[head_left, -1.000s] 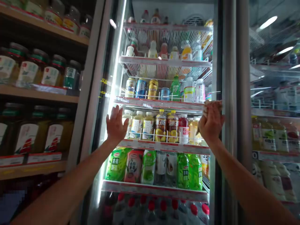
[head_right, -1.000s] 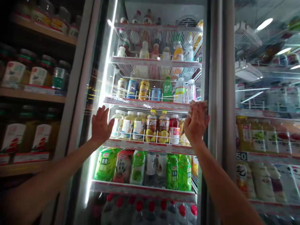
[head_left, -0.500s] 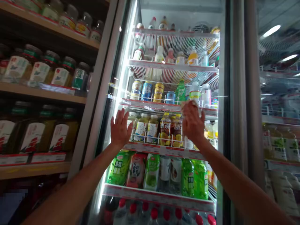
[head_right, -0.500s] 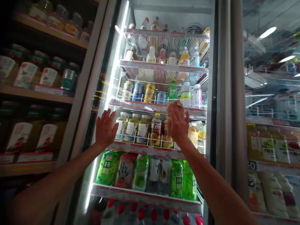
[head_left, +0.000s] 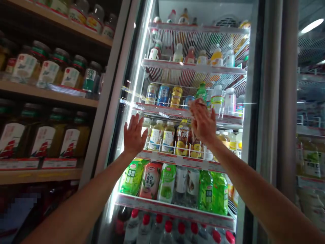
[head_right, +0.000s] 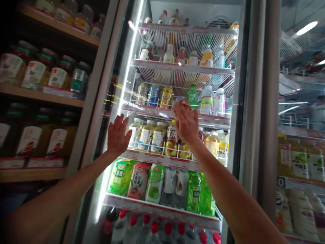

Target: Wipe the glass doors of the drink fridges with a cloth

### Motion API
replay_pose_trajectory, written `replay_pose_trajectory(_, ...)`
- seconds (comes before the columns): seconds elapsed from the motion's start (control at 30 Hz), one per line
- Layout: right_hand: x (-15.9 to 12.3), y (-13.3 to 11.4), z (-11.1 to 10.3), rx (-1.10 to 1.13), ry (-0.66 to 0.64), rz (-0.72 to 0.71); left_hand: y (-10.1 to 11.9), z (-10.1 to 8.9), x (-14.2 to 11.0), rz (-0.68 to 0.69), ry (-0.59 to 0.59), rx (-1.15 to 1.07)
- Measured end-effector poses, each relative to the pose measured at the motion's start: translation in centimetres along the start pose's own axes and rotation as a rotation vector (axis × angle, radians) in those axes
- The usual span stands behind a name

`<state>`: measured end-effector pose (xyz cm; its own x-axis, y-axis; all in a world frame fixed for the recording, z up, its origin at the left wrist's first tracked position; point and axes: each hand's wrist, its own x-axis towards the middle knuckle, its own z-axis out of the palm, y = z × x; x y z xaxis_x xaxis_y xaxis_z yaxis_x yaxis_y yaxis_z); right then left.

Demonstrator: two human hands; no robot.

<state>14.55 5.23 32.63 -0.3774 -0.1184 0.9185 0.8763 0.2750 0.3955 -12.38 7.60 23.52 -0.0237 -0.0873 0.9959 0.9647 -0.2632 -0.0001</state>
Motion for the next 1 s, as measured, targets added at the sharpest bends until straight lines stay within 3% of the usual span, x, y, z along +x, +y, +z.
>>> replay_pose_trajectory(0.07,1.0,2.3,-0.5,-0.025,0.120,0.186,0.0,0.0,0.0,0.001,-0.004,-0.003)
replay_pose_trajectory(0.13,1.3,2.3,-0.5,-0.013,0.158,0.234,0.1,-0.1,0.0,-0.001,-0.005,-0.012)
replay_pose_trajectory(0.2,0.6,-0.2,0.1,0.032,0.103,0.120,0.1,-0.1,0.1,-0.006,0.000,-0.022)
replay_pose_trajectory(0.3,-1.5,-4.9,1.0,0.096,-0.081,-0.224,0.2,-0.2,0.1,-0.010,0.003,-0.027)
replay_pose_trajectory(0.37,-2.4,-6.1,1.1,0.106,-0.176,-0.381,0.1,-0.2,0.1,-0.007,0.006,-0.017)
replay_pose_trajectory(0.4,-2.5,-5.8,0.9,0.099,-0.187,-0.388,0.1,-0.1,0.1,-0.004,0.007,-0.011)
replay_pose_trajectory(0.47,-1.7,-3.9,0.5,0.065,-0.115,-0.242,0.1,0.0,0.1,0.005,0.010,-0.001)
replay_pose_trajectory(0.53,-0.4,-1.6,0.1,0.029,0.021,0.010,0.0,0.1,0.0,0.007,0.013,0.003)
replay_pose_trajectory(0.6,0.4,-0.8,0.1,0.010,0.110,0.188,0.0,0.1,0.0,0.003,0.016,0.001)
replay_pose_trajectory(0.67,0.2,-1.8,0.5,0.021,0.092,0.156,0.1,0.0,0.0,0.000,0.015,0.001)
replay_pose_trajectory(0.77,-1.4,-4.5,0.9,0.075,-0.084,-0.206,0.1,-0.1,0.0,0.005,0.007,0.005)
replay_pose_trajectory(0.83,-2.1,-4.7,0.8,0.086,-0.162,-0.348,0.1,-0.2,0.0,0.003,0.005,0.006)
replay_pose_trajectory(0.9,-1.9,-3.3,0.4,0.055,-0.115,-0.242,0.1,-0.2,0.0,0.001,0.005,0.003)
replay_pose_trajectory(1.0,-1.1,-0.4,-0.3,0.000,0.066,0.075,0.1,-0.1,0.0,0.003,0.003,-0.008)
